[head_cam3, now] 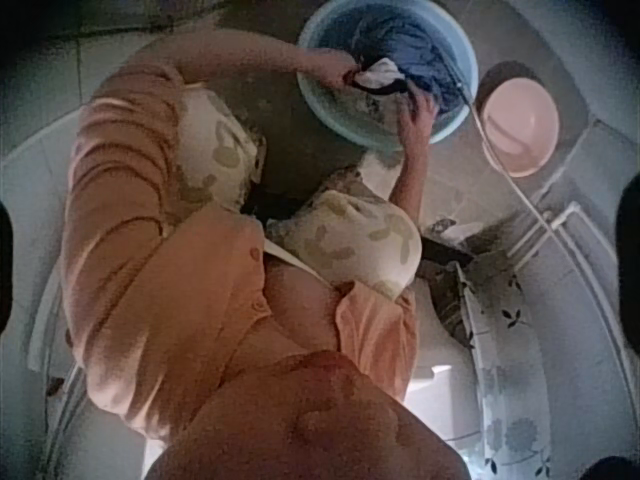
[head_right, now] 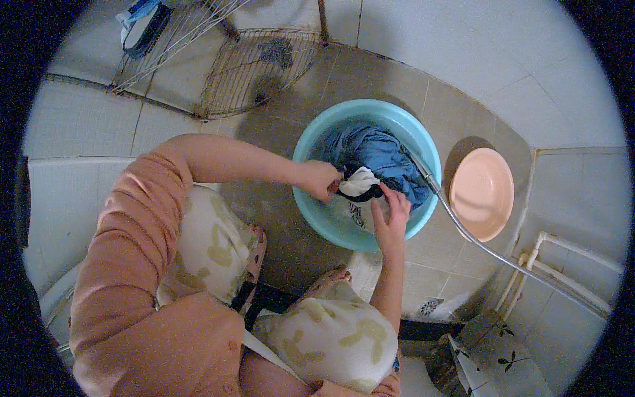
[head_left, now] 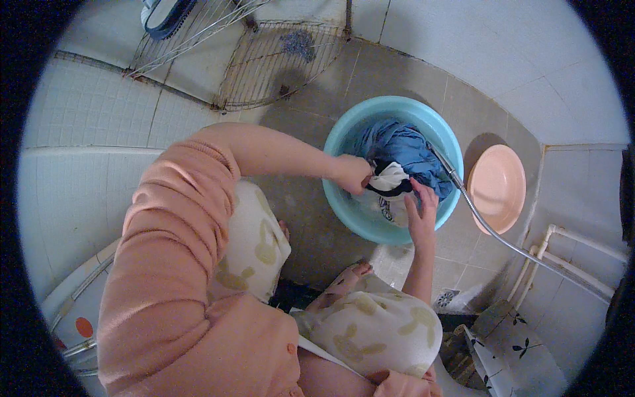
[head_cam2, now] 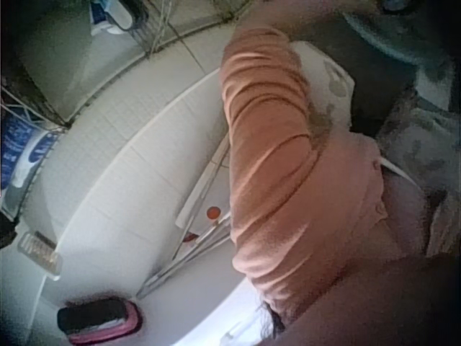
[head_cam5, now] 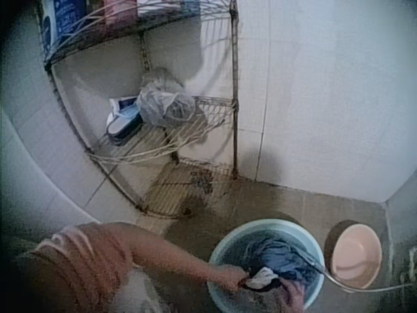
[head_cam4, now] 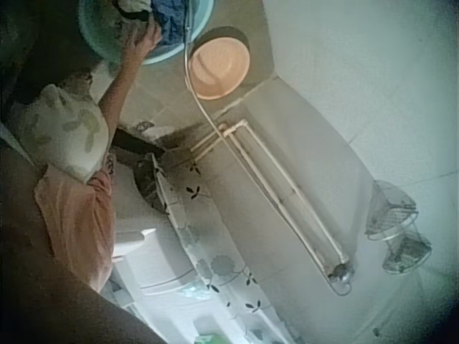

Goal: The person sits on the bathroom floor and hand washes several items of clothing in a blue basin using a handheld shower head. They scrub and rinse the clothes, then wring them out and place them into a separate pink basin.

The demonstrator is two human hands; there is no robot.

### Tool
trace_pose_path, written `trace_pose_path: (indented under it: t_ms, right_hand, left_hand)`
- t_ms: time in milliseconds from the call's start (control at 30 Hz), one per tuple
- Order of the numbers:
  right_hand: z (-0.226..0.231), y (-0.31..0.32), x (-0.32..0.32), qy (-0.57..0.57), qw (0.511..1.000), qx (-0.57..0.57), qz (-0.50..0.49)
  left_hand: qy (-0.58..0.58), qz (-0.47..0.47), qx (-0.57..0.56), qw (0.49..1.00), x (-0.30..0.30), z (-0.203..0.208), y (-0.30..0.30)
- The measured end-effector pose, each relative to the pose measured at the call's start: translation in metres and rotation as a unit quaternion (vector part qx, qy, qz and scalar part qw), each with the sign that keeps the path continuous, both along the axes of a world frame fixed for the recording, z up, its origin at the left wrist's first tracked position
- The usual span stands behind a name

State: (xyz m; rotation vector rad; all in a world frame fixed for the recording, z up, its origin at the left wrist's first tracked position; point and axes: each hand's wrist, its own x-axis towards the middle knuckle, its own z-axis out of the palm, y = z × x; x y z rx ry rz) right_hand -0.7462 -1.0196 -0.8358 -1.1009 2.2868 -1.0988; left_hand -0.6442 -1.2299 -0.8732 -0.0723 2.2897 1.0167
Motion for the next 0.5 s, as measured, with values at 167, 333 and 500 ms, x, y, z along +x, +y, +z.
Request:
trace_pose_path:
  t_ms: [167, 333, 500]
  right_hand:
    - [-0.018, 0.000, 0.012, -0.021, 0.996, 0.031, -0.079]
    - [0.024, -0.001, 0.022, -0.044, 0.995, -0.033, -0.083]
    - [0.040, 0.007, 0.019, -0.157, 0.937, -0.271, -0.157]
  left_hand:
    - [0.139, 0.073, -0.036, 0.987, 0.020, -0.026, 0.015]
    - [0.180, 0.150, 0.008, 0.972, 0.027, -0.031, 0.022]
    - [0.096, 0.147, 0.075, 0.982, 0.013, -0.025, 0.007]
